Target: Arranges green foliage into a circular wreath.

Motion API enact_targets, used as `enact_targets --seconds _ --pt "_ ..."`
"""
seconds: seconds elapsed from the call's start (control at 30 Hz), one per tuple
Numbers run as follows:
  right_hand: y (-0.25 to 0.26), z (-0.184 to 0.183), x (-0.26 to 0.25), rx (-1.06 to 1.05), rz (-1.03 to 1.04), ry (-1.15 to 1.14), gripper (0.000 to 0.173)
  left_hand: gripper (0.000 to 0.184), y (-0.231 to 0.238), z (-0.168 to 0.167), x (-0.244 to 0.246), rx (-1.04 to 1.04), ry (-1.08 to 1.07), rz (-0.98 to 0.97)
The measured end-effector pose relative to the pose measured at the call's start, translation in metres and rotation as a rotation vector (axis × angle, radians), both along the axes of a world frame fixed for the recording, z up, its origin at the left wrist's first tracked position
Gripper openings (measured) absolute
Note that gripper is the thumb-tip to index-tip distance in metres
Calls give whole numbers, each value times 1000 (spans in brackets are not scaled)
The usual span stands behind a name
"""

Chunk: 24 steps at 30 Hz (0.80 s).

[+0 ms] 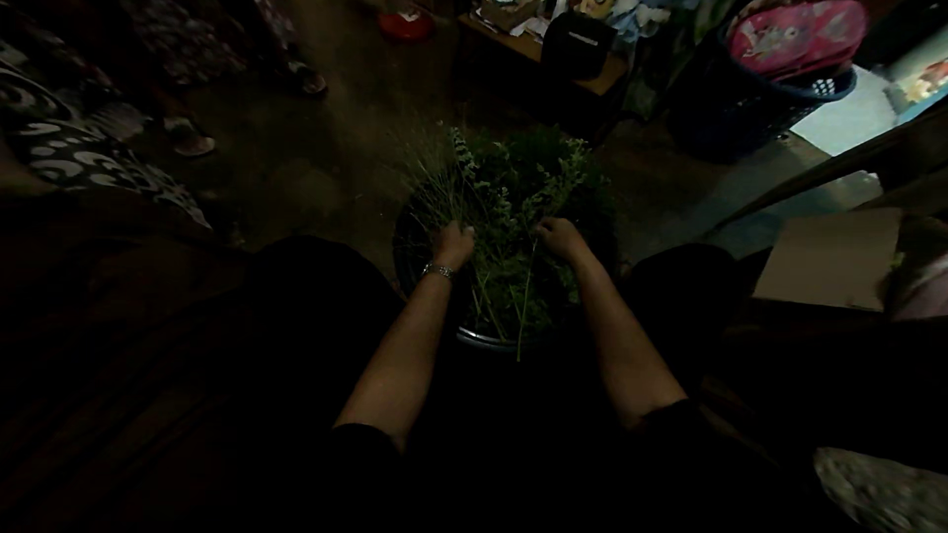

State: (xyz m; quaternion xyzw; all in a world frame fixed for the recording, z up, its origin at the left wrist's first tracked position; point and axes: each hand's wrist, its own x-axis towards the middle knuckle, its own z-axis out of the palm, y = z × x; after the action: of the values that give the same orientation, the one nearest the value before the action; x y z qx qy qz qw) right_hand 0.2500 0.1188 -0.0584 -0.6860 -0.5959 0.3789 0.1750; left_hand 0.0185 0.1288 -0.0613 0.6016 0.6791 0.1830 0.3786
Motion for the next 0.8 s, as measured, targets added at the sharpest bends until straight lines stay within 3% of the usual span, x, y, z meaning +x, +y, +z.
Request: enact_targets --seconds 0.07,0.27,0.43,0.7,0.8 --pt "5 -17 -3 -88 1 -146 38 59 -1 -3 2 3 61 -16" --pt "-6 -46 -34 -224 81 -275 35 36 -8 2 8 65 96 -216" --pt "-27 -51 -66 -287 118 -360 45 33 -11 -6 14 21 76 -305" --pt "-17 -72 -66 -265 35 46 39 37 -4 -22 20 -15 -9 -217" --pt "-20 -66 -70 -244 71 59 37 38 1 -34 21 -30 -81 -131"
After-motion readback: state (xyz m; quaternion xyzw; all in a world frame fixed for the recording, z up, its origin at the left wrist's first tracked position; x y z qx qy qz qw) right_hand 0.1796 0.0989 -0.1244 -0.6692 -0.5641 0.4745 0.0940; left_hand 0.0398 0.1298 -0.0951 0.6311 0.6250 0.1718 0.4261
